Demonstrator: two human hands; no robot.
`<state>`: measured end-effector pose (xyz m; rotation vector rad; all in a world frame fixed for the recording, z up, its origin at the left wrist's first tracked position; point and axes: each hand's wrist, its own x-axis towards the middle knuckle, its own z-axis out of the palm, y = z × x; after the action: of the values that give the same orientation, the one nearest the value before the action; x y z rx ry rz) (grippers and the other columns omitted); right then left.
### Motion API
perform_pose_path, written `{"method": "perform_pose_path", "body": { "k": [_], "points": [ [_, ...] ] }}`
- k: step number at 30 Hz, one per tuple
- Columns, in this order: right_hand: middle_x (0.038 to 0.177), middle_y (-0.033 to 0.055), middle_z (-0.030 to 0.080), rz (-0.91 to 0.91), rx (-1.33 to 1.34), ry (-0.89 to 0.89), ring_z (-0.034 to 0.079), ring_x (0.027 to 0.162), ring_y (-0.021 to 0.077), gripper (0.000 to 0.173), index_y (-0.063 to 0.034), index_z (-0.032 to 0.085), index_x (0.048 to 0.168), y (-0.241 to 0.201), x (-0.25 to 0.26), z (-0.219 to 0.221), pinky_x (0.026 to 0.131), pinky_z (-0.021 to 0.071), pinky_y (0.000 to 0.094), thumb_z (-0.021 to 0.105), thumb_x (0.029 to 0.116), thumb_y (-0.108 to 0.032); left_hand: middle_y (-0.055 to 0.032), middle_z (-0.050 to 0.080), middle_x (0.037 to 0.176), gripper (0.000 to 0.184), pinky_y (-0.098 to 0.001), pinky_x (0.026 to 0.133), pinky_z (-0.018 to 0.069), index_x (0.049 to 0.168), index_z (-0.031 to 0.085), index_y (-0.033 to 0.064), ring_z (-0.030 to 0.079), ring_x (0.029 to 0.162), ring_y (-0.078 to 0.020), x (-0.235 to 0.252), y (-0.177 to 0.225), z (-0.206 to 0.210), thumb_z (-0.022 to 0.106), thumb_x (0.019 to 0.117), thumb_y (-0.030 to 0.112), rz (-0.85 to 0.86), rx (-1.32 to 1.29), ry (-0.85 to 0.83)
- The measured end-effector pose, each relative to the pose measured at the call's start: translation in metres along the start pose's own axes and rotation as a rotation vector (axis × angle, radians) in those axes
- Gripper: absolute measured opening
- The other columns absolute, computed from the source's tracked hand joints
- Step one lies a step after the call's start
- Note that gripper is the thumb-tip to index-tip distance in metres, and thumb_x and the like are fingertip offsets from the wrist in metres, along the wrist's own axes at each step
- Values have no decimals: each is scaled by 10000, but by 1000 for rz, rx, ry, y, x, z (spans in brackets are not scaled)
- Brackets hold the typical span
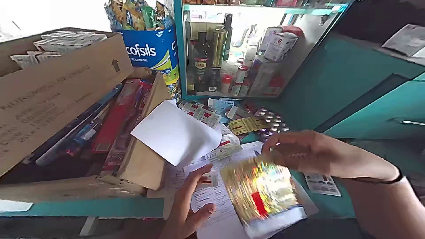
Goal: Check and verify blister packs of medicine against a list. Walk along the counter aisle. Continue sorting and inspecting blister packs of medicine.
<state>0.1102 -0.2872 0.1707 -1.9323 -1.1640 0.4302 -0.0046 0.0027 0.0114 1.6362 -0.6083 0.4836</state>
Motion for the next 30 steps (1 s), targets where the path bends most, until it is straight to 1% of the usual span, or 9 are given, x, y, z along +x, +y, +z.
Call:
{"method": "perform_pose_path", "body": {
  "k": [4,7,8,10,13,18,23,26,30],
  "points": [
    [851,-45,672,-202,-59,-189,553,743,-101,246,-49,688,1167,-3,21,34,666,443,54,527,1048,-192,-48,723,1224,791,-221,774,605,1366,575,-27,715,982,-62,7,17,-1,539,941,638,-133,-312,-71],
    [829,-58,685,-239,-263,-88,584,709,-77,254,-121,705,1144,-4,32,56,634,470,87,485,1061,-219,-9,729,1146,514,-198,882,575,1263,638,-33,672,1016,20,8,27,1,639,985,400,-153,-293,-187],
    [805,-69,681,-249,-358,-23,591,686,-55,257,-153,716,1128,-3,34,62,604,473,119,483,1052,-230,-46,726,1076,424,-201,872,571,1207,630,-76,672,981,16,7,29,4,649,987,286,-155,-244,-195],
    [816,-74,710,-270,-522,80,631,671,8,270,-200,738,1115,-2,36,73,560,488,199,481,1041,-237,-134,705,1030,372,-227,858,575,1223,558,-144,685,951,-33,4,30,10,598,997,149,-164,-111,-194],
    [828,-40,731,-296,-634,199,666,657,83,269,-188,748,1098,1,40,83,522,491,263,491,1030,-227,-184,705,1039,386,-246,858,586,1265,492,-188,708,959,-68,1,30,19,569,1004,86,-178,-24,-126],
    [908,-94,748,-63,-447,213,692,813,-20,323,-182,751,1110,7,37,78,706,573,173,566,1000,-423,-178,662,1177,422,-254,937,571,1310,404,-226,679,1055,-50,-2,28,25,548,997,17,-211,-176,35],
    [733,-55,686,-96,-562,309,618,615,31,286,-175,761,994,14,35,87,522,475,226,562,987,-380,-179,685,1122,441,-234,893,582,1314,394,-238,695,1015,-40,-2,27,29,548,982,8,-223,-66,132],
    [805,-15,733,-153,-614,366,646,636,69,286,-157,789,1011,13,34,90,526,474,253,560,1000,-328,-169,699,1077,429,-219,865,585,1297,411,-232,703,983,-31,0,27,31,558,976,11,-215,0,151],
    [853,-63,742,-94,-509,394,632,700,-32,311,-165,779,1134,14,31,86,612,502,151,590,991,-366,-138,691,1108,387,-233,889,586,1292,423,-213,693,999,-25,3,27,29,530,990,4,-230,-97,148]
  ]
}}
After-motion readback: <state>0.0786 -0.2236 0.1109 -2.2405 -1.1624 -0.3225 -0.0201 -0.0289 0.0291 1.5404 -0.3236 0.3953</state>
